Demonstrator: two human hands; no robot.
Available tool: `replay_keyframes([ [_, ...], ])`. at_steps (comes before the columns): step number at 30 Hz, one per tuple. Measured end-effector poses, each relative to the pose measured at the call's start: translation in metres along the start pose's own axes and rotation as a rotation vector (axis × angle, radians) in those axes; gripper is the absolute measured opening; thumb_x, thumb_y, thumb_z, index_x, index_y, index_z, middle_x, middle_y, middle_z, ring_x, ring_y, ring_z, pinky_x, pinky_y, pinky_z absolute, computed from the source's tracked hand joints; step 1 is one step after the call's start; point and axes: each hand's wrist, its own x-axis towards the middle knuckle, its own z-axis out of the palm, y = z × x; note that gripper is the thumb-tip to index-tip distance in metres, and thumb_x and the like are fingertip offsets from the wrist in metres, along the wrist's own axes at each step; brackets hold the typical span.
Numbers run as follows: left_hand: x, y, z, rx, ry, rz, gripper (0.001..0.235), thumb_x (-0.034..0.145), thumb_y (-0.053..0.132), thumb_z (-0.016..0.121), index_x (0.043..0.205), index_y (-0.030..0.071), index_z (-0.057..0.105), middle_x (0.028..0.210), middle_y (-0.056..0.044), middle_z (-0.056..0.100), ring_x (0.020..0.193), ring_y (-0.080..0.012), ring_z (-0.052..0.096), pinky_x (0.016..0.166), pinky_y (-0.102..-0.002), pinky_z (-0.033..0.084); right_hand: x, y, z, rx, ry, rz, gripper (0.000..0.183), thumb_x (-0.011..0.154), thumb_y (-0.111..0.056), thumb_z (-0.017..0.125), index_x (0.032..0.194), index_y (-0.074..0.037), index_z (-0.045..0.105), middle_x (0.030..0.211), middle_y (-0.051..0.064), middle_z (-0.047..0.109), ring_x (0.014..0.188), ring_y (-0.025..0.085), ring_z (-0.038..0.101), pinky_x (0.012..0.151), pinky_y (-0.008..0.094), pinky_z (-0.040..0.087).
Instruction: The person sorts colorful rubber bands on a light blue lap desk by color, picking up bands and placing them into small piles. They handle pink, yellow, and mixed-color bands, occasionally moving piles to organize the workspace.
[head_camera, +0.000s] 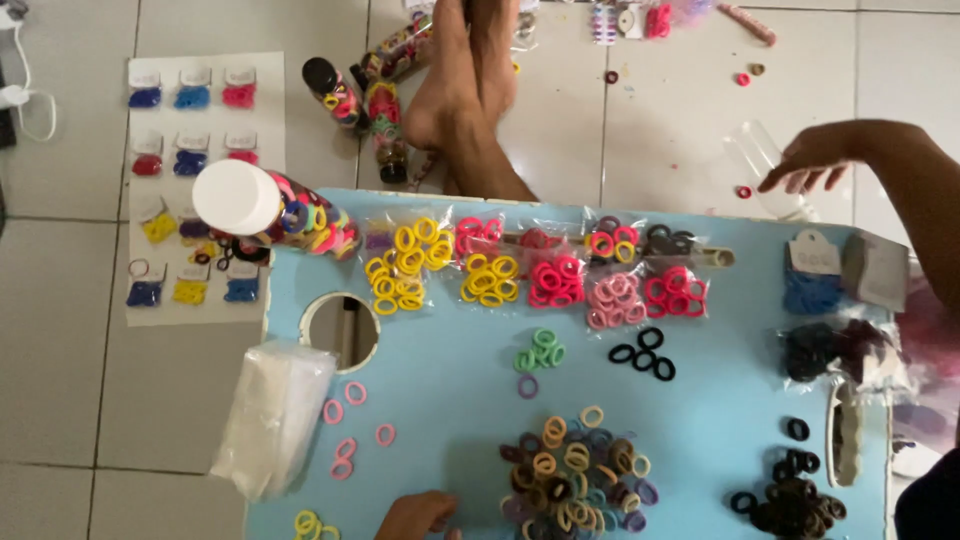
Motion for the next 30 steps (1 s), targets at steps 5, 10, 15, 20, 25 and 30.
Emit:
replay_keyframes([
  [5,-0.083,0.234,-0.075,-0.147,0.832,-0.027,0.034,0.089,0.046,0.058,0.106,0.026,0.079,0.094,0.005,0.079,0.076,-0.0107,0.077,0.072,-0.027,0.061,-0.084,-0.028,-0.040,-0.021,0.195,-0.123,0.054,0.096,-0.030,0.070,0.130,0.012,0.067,0.133,0.034,0.070,0.120,0.053,0.067,0.100,0.061,0.056],
  [10,-0.087,0.240,-0.081,-0.212,1.016,0.462,0.025,0.089,0.019,0.064,0.110,0.008,0.074,0.095,-0.005,0.077,0.078,-0.0152,0.073,0.072,-0.028,0.060,-0.188,-0.025,-0.071,0.078,0.672,-0.271,0.078,0.098,-0.032,0.078,0.156,0.001,0.038,0.099,0.050,0.071,0.083,0.054,0.072,0.072,0.062,0.056],
  [15,-0.091,0.240,-0.084,-0.104,1.028,0.703,0.024,0.093,0.013,0.061,0.114,0.003,0.068,0.095,-0.008,0.071,0.081,-0.0190,0.068,0.075,-0.032,0.058,-0.324,-0.017,-0.019,-0.387,0.839,-0.231,0.077,0.085,-0.051,0.077,0.147,-0.014,0.050,0.119,0.025,0.069,0.105,0.042,0.069,0.087,0.056,0.054],
  [20,-0.104,0.236,-0.081,-0.069,1.043,0.791,0.025,0.097,0.016,0.060,0.118,0.004,0.066,0.100,-0.009,0.071,0.088,-0.0209,0.070,0.079,-0.033,0.060,-0.400,-0.091,0.076,-0.884,0.940,-0.194,0.079,0.072,-0.070,0.078,0.138,-0.028,0.063,0.139,0.001,0.071,0.127,0.030,0.068,0.102,0.050,0.053],
  [25,-0.150,0.233,-0.066,-0.033,0.821,1.216,0.006,0.089,0.005,0.066,0.093,0.007,0.069,0.074,-0.004,0.067,0.058,-0.0211,0.057,0.057,-0.033,0.047,-0.392,-0.108,0.126,-1.003,0.853,-0.201,0.069,0.081,-0.065,0.076,0.137,-0.029,0.059,0.118,-0.005,0.074,0.105,0.021,0.074,0.075,0.035,0.060],
  [30,-0.142,0.133,-0.054,0.040,-0.223,0.453,0.010,0.095,0.016,0.064,0.087,0.021,0.069,0.083,0.007,0.063,0.078,-0.0050,0.058,0.073,-0.025,0.044,-0.397,-0.110,0.123,-1.068,0.870,-0.167,0.087,0.073,-0.077,0.075,0.144,-0.030,0.054,0.109,-0.008,0.081,0.103,0.015,0.076,0.080,0.029,0.055],
])
